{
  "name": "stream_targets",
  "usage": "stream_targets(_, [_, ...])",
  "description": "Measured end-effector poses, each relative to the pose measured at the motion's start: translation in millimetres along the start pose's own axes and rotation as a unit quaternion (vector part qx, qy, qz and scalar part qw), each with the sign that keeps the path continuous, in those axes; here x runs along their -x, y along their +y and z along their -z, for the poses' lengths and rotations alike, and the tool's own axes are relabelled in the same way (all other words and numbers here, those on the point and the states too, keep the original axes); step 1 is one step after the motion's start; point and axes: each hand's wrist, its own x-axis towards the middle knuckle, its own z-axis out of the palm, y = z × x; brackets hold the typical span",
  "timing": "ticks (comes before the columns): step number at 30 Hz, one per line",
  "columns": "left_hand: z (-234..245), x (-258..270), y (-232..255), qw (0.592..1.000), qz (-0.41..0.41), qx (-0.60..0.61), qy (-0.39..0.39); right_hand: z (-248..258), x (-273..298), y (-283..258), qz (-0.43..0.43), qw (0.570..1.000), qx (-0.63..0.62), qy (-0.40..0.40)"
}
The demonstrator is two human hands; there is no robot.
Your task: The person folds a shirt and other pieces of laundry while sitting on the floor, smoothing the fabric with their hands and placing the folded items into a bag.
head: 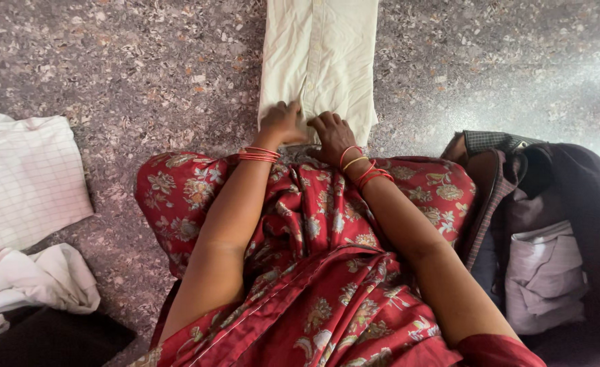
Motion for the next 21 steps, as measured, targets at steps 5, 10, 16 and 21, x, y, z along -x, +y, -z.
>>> stream_targets(5, [-8.6, 17.2, 6.1, 0.993, -0.01, -0.115, -0.023, -31.4, 13.8, 26.0, -0.099, 0.99, -0.087, -0.042])
stream_targets(10, [-14.5, 4.8, -3.9, 0.994, -0.05, -0.081, 0.061, -52.3, 32.4, 82.4, -0.363, 0.864, -0.349, -0.009])
stream_targets(16, [22.6, 38.7, 29.7, 0.993, -0.006, -0.108, -0.044, -55.4, 48.8, 111.6, -0.398, 0.592, -0.647, 0.269])
stream_targets(21, [-13.7, 28.6, 24.4, 0.973, -0.105, -0.18, 0.097, -50.6, 45.0, 103.3, -0.441, 0.604, -0.616, 0.248])
